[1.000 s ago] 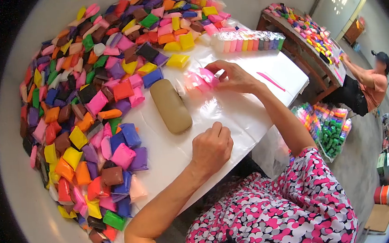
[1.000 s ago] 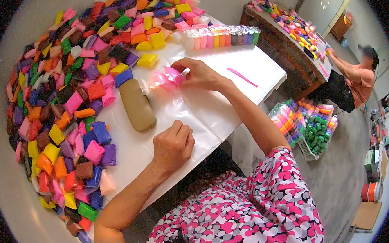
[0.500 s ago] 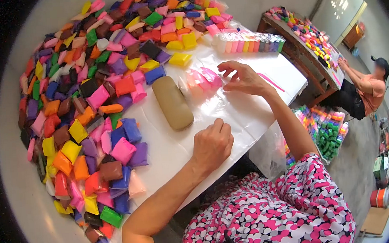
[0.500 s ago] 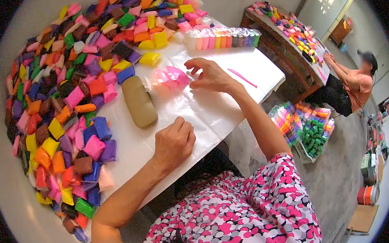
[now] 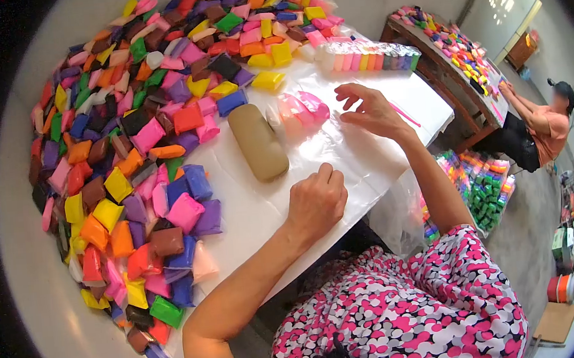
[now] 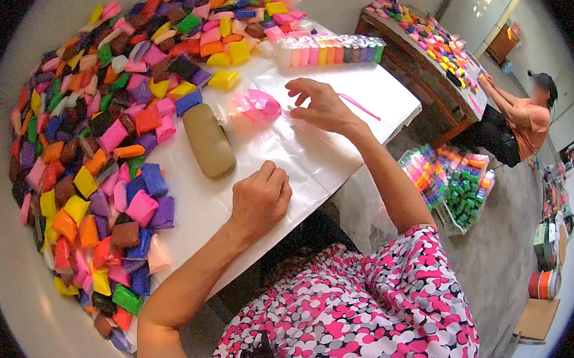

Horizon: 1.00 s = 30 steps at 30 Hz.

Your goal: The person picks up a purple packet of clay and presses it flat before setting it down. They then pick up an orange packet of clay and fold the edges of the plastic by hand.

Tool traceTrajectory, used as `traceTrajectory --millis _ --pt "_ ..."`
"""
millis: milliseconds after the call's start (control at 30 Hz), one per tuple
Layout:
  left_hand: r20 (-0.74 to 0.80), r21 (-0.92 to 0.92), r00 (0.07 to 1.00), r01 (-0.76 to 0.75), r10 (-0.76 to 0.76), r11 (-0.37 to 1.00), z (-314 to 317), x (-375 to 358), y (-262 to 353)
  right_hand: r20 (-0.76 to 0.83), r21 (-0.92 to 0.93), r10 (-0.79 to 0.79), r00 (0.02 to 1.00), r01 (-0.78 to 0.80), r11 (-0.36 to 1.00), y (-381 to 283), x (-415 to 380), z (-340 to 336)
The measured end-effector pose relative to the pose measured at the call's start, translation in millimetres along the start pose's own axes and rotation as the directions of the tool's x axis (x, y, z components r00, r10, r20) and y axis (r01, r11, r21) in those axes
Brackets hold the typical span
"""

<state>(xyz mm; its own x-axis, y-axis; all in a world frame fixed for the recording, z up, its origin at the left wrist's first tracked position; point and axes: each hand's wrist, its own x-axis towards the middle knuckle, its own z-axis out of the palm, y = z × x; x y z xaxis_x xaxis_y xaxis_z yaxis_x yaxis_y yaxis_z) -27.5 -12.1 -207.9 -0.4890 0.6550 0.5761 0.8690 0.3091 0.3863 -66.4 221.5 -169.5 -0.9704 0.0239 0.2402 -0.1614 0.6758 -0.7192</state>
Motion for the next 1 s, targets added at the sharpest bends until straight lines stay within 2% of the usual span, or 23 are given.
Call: traceTrajectory --millis 267,367,533,633,667,767,1000 --pt "0.006 -0.004 1.0 0.014 -0.014 1.0 1.4 -0.2 0.3 -0.122 0.031 -0.106 0.987 0.111 0.993 -28.1 -18.0 10.2" --pt "0.021 0.008 1.0 0.021 -0.021 1.0 1.5 -0.4 0.7 -0.13 0.022 -0.049 0.99 0.053 0.998 -32.5 -25.8 14.4" --pt "0.021 -0.01 0.999 0.026 -0.025 1.0 0.3 0.5 1.2 -0.267 -0.039 -0.009 0.964 -0.001 0.999 -27.8 -38.4 21.2" --pt "0.024 -0.008 0.999 0.03 -0.03 1.0 1.7 -0.2 2.0 -0.314 0.066 0.078 0.946 -0.061 0.996 -3.5 -45.7 40.3" --pt "0.025 -0.001 0.999 0.033 -0.033 0.999 2.0 0.4 1.5 -0.286 -0.038 0.047 0.957 -0.061 0.997 -10.6 -48.1 37.3" --pt "0.031 0.002 0.999 0.029 -0.029 1.0 0.6 1.1 2.0 -0.332 -0.119 -0.086 0.939 0.049 0.992 -8.9 -47.2 40.8" --pt "0.026 0.004 0.999 0.018 -0.018 1.0 -0.2 2.3 2.8 -0.338 -0.187 -0.142 0.93 0.081 0.979 -12.9 -48.9 40.0"
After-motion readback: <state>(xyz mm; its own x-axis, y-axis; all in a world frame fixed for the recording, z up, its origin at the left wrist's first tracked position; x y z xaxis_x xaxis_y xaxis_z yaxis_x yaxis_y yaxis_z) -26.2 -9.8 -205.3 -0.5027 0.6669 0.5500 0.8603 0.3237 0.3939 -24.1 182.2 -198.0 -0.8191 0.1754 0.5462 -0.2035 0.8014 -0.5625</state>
